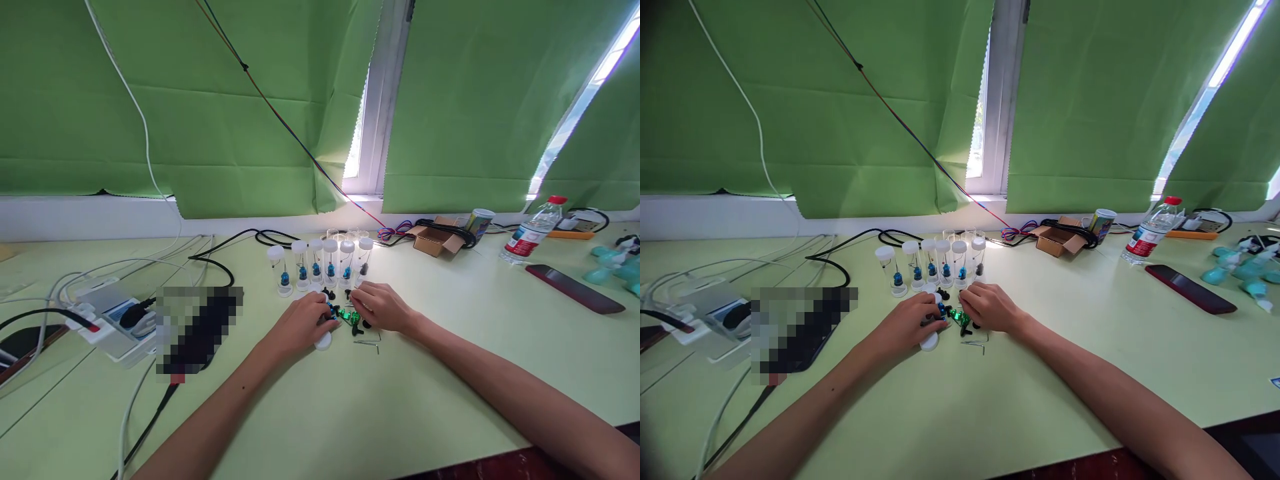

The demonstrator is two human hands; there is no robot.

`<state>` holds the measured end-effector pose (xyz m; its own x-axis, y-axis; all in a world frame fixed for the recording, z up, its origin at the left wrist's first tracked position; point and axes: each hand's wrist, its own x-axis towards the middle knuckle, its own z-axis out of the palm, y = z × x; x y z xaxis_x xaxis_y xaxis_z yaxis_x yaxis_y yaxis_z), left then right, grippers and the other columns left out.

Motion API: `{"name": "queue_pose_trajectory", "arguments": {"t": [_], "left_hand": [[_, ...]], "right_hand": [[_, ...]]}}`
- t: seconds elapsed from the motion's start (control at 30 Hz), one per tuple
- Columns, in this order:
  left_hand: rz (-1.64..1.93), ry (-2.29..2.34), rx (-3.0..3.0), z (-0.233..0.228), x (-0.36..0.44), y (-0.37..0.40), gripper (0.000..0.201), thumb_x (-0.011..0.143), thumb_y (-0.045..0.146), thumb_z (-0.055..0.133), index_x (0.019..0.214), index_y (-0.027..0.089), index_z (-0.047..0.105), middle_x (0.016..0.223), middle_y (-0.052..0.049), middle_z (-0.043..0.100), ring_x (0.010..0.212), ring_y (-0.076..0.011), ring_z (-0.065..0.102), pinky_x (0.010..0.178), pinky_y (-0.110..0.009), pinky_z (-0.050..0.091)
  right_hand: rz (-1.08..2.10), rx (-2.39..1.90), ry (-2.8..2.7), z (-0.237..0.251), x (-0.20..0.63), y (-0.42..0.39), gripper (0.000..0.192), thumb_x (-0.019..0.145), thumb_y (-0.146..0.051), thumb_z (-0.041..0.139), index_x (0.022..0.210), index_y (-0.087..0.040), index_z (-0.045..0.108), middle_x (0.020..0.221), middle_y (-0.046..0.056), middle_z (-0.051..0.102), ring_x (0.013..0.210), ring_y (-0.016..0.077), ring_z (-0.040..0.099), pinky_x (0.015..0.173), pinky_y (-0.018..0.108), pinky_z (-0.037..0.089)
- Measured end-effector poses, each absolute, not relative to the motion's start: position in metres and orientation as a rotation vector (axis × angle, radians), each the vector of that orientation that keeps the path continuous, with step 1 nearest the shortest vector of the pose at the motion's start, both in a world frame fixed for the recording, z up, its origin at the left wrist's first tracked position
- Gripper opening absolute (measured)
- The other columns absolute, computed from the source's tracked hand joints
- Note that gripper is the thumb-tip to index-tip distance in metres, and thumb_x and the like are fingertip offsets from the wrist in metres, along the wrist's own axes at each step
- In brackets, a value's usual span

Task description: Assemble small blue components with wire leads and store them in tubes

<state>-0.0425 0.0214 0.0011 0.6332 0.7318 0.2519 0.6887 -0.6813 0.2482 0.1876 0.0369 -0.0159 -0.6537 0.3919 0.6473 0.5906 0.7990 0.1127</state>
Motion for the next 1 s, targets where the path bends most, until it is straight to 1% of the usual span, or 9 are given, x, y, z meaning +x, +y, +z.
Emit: {"name": "queue_pose_trajectory", "arguments": {"t": [0.17,0.43,0.63,0.83,1.0], "left_hand": [[0.537,1.185,2.757,-0.003,-0.042,0.022,0.028,0.09,0.041,0.055,0.075,0.018,0.064,0.08,-0.003,0.058,0.081,-0.0197,0.057,0.064,-0.03,0.039],[0.676,1.139,2.786,-0.006,-0.042,0.022,0.029,0.094,0.04,0.048,0.079,0.019,0.061,0.085,-0.004,0.058,0.083,-0.0197,0.055,0.064,-0.032,0.041],[0.806,1.166,2.784,-0.006,-0.042,0.025,0.027,0.096,0.039,0.046,0.086,0.019,0.06,0.088,-0.005,0.061,0.084,-0.0202,0.057,0.07,-0.033,0.044],[0.817,1.199,2.748,-0.008,-0.043,0.026,0.026,0.096,0.04,0.045,0.094,0.019,0.061,0.093,-0.005,0.068,0.087,-0.0213,0.062,0.073,-0.033,0.047],[0.844,1.23,2.723,-0.009,-0.043,0.026,0.028,0.096,0.04,0.045,0.094,0.018,0.063,0.091,-0.007,0.07,0.083,-0.0215,0.064,0.072,-0.033,0.049]], "right_hand": [[-0.438,-0.654,-2.377,-0.015,0.183,0.031,0.025,0.1,-0.021,0.039,0.08,-0.017,0.054,0.066,0.002,0.054,0.062,0.0145,0.044,0.06,0.029,0.033],[-0.42,-0.631,-2.427,-0.011,0.174,0.022,0.022,0.1,-0.024,0.04,0.088,-0.016,0.056,0.073,0.005,0.057,0.066,0.0169,0.047,0.065,0.031,0.037],[-0.369,-0.683,-2.445,-0.007,0.172,0.021,0.02,0.1,-0.024,0.039,0.096,-0.015,0.056,0.081,0.008,0.06,0.073,0.0193,0.051,0.07,0.032,0.04],[-0.332,-0.715,-2.479,-0.009,0.174,0.023,0.019,0.1,-0.024,0.039,0.102,-0.015,0.055,0.085,0.009,0.06,0.078,0.0205,0.053,0.074,0.033,0.041],[-0.305,-0.712,-2.475,-0.012,0.176,0.025,0.018,0.1,-0.024,0.039,0.106,-0.015,0.053,0.088,0.01,0.06,0.08,0.0212,0.055,0.076,0.034,0.042]]}}
